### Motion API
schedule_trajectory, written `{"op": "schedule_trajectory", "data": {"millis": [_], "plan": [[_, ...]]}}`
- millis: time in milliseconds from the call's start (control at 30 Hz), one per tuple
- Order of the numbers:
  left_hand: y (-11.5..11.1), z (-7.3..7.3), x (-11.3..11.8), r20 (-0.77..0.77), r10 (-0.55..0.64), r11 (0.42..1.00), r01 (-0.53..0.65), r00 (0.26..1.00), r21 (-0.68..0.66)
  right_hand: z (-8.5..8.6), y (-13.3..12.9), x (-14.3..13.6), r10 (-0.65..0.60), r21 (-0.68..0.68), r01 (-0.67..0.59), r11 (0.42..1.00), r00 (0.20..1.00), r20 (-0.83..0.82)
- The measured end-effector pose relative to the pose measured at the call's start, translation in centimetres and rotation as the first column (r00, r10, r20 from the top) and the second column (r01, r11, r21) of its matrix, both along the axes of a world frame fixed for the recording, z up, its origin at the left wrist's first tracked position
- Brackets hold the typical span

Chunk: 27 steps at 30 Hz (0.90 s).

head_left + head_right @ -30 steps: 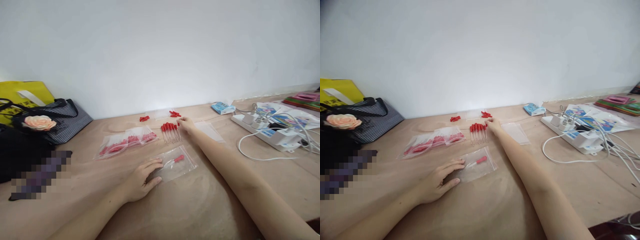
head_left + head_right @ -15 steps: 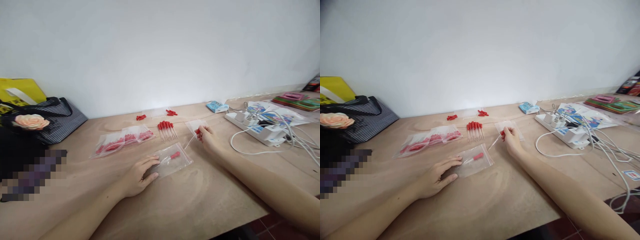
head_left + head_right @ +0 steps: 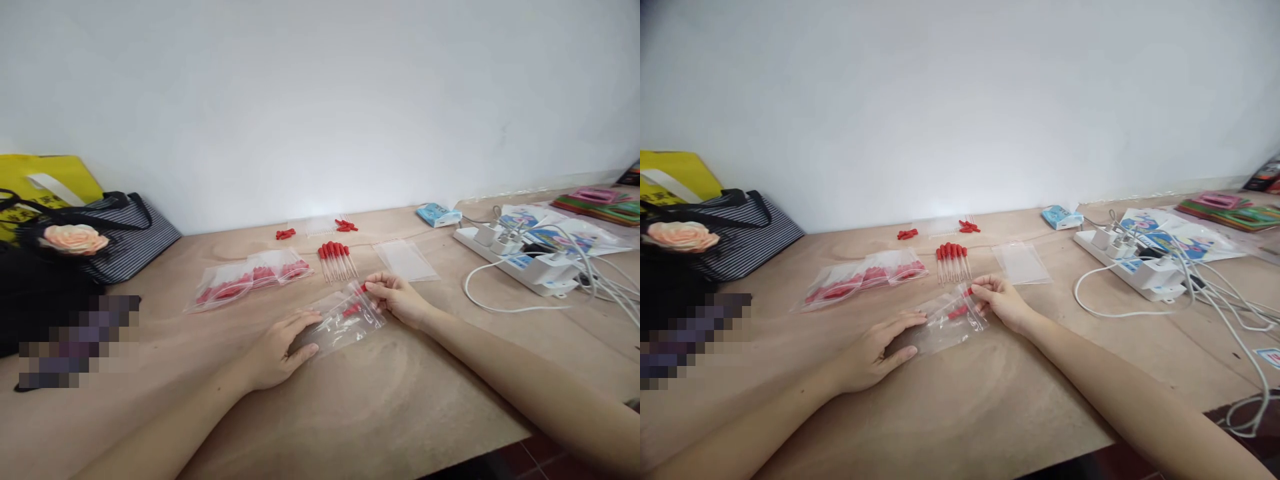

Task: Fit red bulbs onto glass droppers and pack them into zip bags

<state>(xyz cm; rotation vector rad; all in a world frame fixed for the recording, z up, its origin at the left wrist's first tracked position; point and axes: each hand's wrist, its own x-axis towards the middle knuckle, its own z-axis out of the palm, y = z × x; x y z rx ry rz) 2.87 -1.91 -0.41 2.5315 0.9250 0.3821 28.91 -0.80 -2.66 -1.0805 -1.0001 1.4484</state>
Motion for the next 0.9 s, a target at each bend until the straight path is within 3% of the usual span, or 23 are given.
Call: {"op": "schedule_trajectory", "data": {"millis": [133,267,433,533,600,667,733,800,900], "plan": [[0.0,0.0,0.0,-0.028,0.013,1.0,-0.013,1.0,-0.001,-0.4,0.0,0.1,0.118,0.013,-0.122,0.992,0.975,0.191],[-0.1,0.1,0.0,-0.037,0.033,0.999,-0.032,0.999,0.005,-0.9,0.4,-0.1,0.149,0.042,-0.163,0.986,0.959,0.241],[-0.2,0.1,0.0,-0.027,0.029,1.0,-0.029,0.999,0.013,-1.0,0.4,-0.9,0.066,0.088,-0.1,0.991,0.943,0.325],[-0.1,0.1,0.1,-0.013,0.021,1.0,-0.02,1.0,0.022,-0.7,0.4,-0.7,0.195,0.125,-0.247,0.961,0.924,0.329],[0.0,0.1,0.1,-0.002,0.0,1.0,0.0,1.0,0.025,-0.4,0.8,0.0,0.274,0.053,-0.316,0.947,0.884,0.38],[0.0,0.1,0.1,0.009,-0.02,0.999,0.02,1.0,0.027,-0.1,2.0,0.7,0.182,0.006,-0.213,0.977,0.848,0.498],[0.0,0.1,0.1,0.007,-0.024,0.999,0.024,1.0,0.023,0.2,3.8,1.2,-0.045,0.119,-0.037,0.992,0.783,0.62],[0.0,0.1,0.0,-0.005,-0.017,1.0,0.017,1.0,0.015,0.4,6.1,1.1,-0.252,0.284,0.074,0.956,0.702,0.666],[0.0,0.0,0.0,-0.001,-0.011,1.0,0.011,1.0,0.009,0.5,9.7,-0.2,-0.341,0.356,0.12,0.927,0.664,0.665]]}}
